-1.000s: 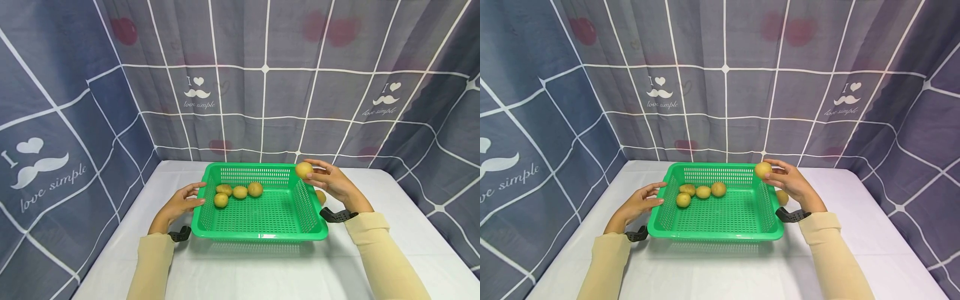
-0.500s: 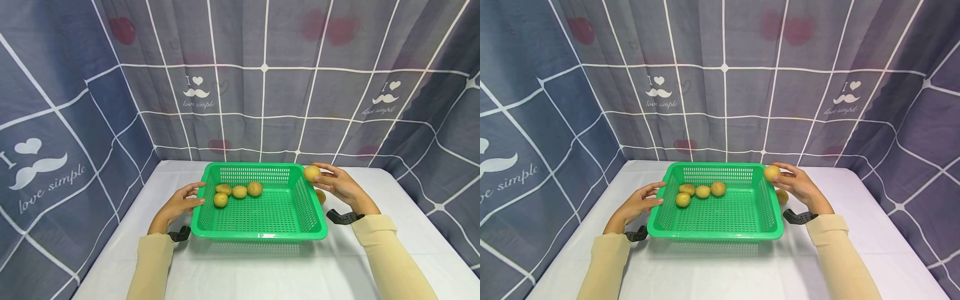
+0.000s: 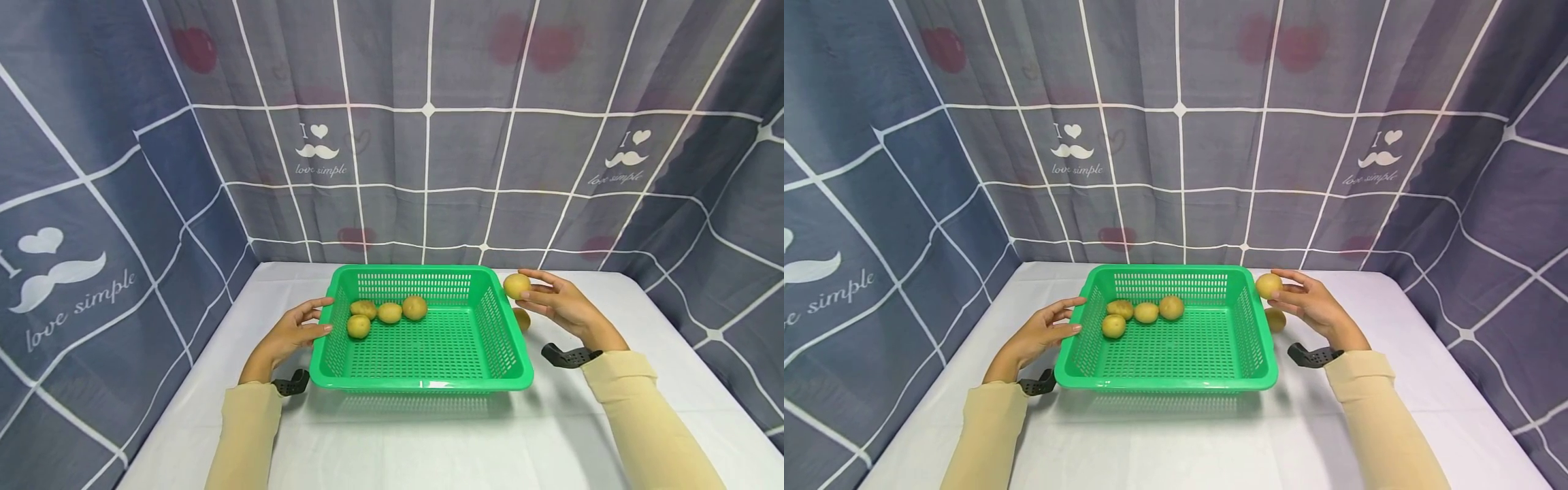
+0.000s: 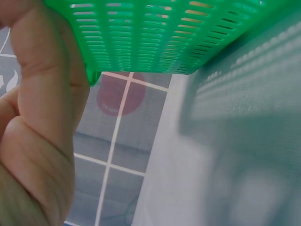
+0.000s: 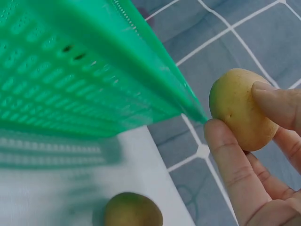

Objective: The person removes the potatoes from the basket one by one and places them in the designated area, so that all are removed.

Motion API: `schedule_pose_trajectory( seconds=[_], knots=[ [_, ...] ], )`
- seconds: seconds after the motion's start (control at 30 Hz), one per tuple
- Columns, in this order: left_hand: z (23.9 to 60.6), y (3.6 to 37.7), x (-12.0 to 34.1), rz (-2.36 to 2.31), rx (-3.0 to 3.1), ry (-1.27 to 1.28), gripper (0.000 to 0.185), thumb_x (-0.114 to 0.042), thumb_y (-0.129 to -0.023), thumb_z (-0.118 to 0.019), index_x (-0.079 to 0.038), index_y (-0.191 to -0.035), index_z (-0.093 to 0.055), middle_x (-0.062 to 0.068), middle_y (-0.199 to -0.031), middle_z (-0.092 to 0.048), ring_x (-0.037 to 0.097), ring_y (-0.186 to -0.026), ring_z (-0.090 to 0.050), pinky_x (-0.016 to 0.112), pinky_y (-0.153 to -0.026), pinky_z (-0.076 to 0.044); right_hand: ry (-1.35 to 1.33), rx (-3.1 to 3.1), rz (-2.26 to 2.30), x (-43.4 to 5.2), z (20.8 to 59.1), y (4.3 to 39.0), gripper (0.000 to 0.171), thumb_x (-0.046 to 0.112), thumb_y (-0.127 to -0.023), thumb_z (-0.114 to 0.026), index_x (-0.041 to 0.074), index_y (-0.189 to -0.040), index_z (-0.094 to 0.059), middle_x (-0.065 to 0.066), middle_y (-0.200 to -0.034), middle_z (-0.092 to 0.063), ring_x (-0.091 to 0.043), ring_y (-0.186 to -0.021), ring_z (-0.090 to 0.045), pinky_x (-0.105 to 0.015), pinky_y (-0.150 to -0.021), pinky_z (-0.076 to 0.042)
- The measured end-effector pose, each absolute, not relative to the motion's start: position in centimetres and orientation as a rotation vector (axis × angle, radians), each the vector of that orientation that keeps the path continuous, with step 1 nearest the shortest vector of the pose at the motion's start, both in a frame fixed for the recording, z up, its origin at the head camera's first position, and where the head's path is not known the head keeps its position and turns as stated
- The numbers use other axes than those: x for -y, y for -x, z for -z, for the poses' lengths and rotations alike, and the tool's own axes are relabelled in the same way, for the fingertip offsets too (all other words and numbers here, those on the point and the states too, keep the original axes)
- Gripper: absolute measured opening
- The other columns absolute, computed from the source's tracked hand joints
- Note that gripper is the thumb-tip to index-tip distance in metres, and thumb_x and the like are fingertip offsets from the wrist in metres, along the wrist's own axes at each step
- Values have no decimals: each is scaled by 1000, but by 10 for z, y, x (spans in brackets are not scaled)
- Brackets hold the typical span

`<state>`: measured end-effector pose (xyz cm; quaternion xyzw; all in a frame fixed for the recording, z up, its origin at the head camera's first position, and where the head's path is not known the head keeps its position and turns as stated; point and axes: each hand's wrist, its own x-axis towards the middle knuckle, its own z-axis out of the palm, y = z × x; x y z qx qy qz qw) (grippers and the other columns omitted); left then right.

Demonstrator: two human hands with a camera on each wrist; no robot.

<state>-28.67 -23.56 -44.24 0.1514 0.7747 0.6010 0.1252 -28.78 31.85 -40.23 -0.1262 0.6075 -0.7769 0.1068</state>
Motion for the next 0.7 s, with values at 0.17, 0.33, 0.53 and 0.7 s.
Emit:
schedule_pose_trajectory(
  seconds=[0.17,0.33,0.53,0.7],
  knots=[
    [443,287,236,-1759,-2252,-451,69,-14,-104,-72,-3,-164,-42,28,-148,-40,25,-112,-54,33,-81,-54,347,-1811,2279,-326,405,286,48,-19,-102,-58,19,-128,-75,-7,-117,-74,-20,-105,-77,-31,-95,-60],
    [443,287,235,-1764,-2247,-456,69,-13,-104,-72,-2,-164,-42,26,-144,-42,23,-108,-55,32,-81,-55,323,-1819,2293,-333,410,285,48,-18,-103,-58,19,-129,-74,-6,-117,-74,-19,-104,-77,-31,-95,-60],
    [442,285,234,-1769,-2244,-465,68,-13,-104,-72,-1,-164,-42,26,-145,-43,20,-107,-56,32,-79,-56,296,-1846,2296,-342,416,284,46,-16,-104,-59,19,-129,-73,-5,-117,-73,-17,-106,-76,-32,-95,-60],
    [441,284,235,-1765,-2245,-459,68,-15,-104,-72,-2,-164,-42,27,-147,-41,20,-111,-54,33,-80,-54,302,-1851,2295,-350,424,284,46,-16,-104,-59,21,-127,-74,-5,-116,-73,-17,-105,-76,-33,-97,-60]
  ],
)
